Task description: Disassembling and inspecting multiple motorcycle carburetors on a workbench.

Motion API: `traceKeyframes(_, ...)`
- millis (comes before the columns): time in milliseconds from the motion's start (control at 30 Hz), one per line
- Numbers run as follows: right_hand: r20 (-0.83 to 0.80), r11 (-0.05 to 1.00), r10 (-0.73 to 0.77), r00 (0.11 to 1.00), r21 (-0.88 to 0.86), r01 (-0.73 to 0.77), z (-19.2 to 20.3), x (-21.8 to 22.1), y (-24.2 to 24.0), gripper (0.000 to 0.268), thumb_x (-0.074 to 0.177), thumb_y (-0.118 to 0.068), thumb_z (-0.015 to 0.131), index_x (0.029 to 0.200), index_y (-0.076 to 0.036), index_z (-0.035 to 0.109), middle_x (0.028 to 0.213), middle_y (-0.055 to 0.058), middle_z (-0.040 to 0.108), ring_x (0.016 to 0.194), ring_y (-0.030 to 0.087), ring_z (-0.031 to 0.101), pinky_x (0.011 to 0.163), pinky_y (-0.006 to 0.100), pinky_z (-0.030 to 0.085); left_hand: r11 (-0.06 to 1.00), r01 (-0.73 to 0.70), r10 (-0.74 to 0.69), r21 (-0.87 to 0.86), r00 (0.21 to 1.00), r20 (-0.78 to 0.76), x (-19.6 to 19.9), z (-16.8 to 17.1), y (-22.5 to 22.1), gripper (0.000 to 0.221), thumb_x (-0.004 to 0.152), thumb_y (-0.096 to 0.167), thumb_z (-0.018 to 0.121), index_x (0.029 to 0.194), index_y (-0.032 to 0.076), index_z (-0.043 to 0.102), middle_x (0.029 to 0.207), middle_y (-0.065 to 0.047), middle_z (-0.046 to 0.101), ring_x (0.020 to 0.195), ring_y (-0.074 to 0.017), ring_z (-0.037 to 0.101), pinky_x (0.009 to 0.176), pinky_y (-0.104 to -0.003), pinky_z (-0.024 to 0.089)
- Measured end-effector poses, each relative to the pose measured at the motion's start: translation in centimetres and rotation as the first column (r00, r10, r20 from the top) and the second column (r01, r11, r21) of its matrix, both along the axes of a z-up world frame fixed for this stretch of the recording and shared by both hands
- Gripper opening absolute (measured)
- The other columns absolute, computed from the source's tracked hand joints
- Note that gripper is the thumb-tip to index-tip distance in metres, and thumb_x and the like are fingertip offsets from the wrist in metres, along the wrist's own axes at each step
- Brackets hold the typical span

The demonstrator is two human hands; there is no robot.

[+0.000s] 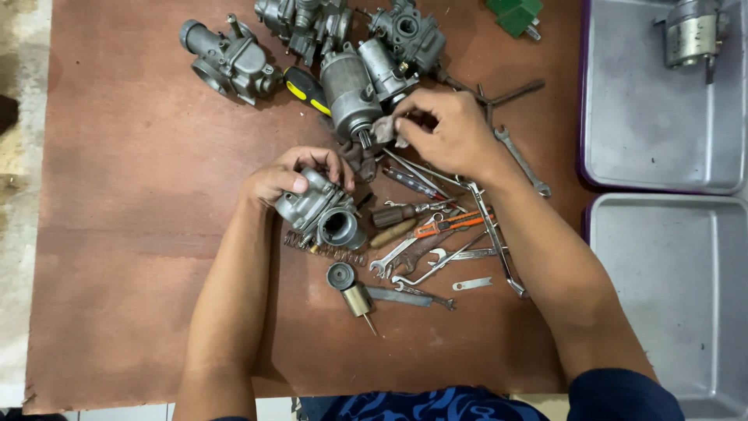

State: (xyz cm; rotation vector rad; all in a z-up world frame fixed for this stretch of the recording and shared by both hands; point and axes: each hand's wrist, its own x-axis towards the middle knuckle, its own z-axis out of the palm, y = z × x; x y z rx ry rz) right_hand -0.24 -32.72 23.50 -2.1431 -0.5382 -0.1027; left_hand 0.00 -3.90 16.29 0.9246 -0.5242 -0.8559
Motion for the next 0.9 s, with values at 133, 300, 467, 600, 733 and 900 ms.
traceKeyframes(133,-0.044,0.996,-0.06,0.997,0.062,0.063,0.7,0.4,-0.2,0.01,0.089,-0.011,0.079,0.098,-0.015,0.078,0.076,0.006,0.073,0.07,0.015,0.07,0.062,0.03,0.056,1.0,-0.01,0.01,-0.01,1.0,-0.012,0.0,0.0,-0.1,0.064,0.061,0.052,0.079,0.095,0.0,0.061,0.097,-0.02,0.07,0.087,-0.0205,0.068,0.073,-0.026,0.05)
traceKeyframes(300,-0.143,0.997,0.052,0.988,0.068,-0.043,3.0,-0.3,0.2,0.009,0.089,-0.009,0.077,0.097,-0.013,0.077,0.077,0.008,0.074,0.074,0.017,0.072,0.066,0.034,0.057,1.0,-0.02,0.019,-0.009,1.0,-0.022,-0.2,0.3,-0.1,0.064,0.06,0.052,0.078,0.094,0.0,0.061,0.098,-0.021,0.069,0.088,-0.0215,0.068,0.073,-0.027,0.05)
traceKeyframes(467,-0.343,0.923,0.232,0.91,-0.218,-0.317,3.9,-1.4,0.4,0.015,0.087,-0.01,0.072,0.097,0.001,0.074,0.084,0.028,0.073,0.082,0.048,0.07,0.068,0.059,0.053,1.0,-0.008,0.008,-0.013,1.0,-0.003,0.0,0.1,-0.1,0.064,0.06,0.052,0.078,0.094,0.001,0.061,0.098,-0.022,0.069,0.088,-0.0218,0.068,0.072,-0.027,0.05)
traceKeyframes(600,-0.419,0.84,0.25,0.873,-0.355,-0.411,3.0,-2.3,1.0,0.017,0.082,-0.015,0.074,0.094,-0.003,0.077,0.086,0.024,0.075,0.086,0.048,0.071,0.074,0.062,0.054,1.0,-0.013,0.013,0.009,1.0,-0.017,-0.2,0.8,-0.1,0.065,0.059,0.053,0.078,0.094,0.001,0.061,0.095,-0.02,0.07,0.084,-0.0189,0.067,0.07,-0.025,0.049)
traceKeyframes(733,-0.481,0.755,0.241,0.843,-0.453,-0.475,3.2,-3.0,1.1,0.014,0.083,-0.016,0.073,0.093,-0.008,0.078,0.089,0.016,0.077,0.088,0.04,0.074,0.078,0.052,0.058,1.0,-0.031,0.03,-0.006,0.999,-0.032,-0.3,0.5,-0.1,0.063,0.06,0.05,0.078,0.093,0.0,0.06,0.096,-0.022,0.069,0.086,-0.0216,0.067,0.071,-0.027,0.051)
traceKeyframes(900,-0.47,0.757,0.158,0.868,-0.507,-0.412,4.4,-3.1,0.1,0.013,0.09,-0.011,0.068,0.096,-0.008,0.079,0.09,0.013,0.076,0.09,0.031,0.074,0.086,0.044,0.058,0.999,-0.033,0.033,-0.01,0.999,-0.022,-0.3,0.4,-0.1,0.062,0.06,0.049,0.077,0.093,0.0,0.059,0.096,-0.021,0.069,0.086,-0.0213,0.067,0.071,-0.027,0.051)
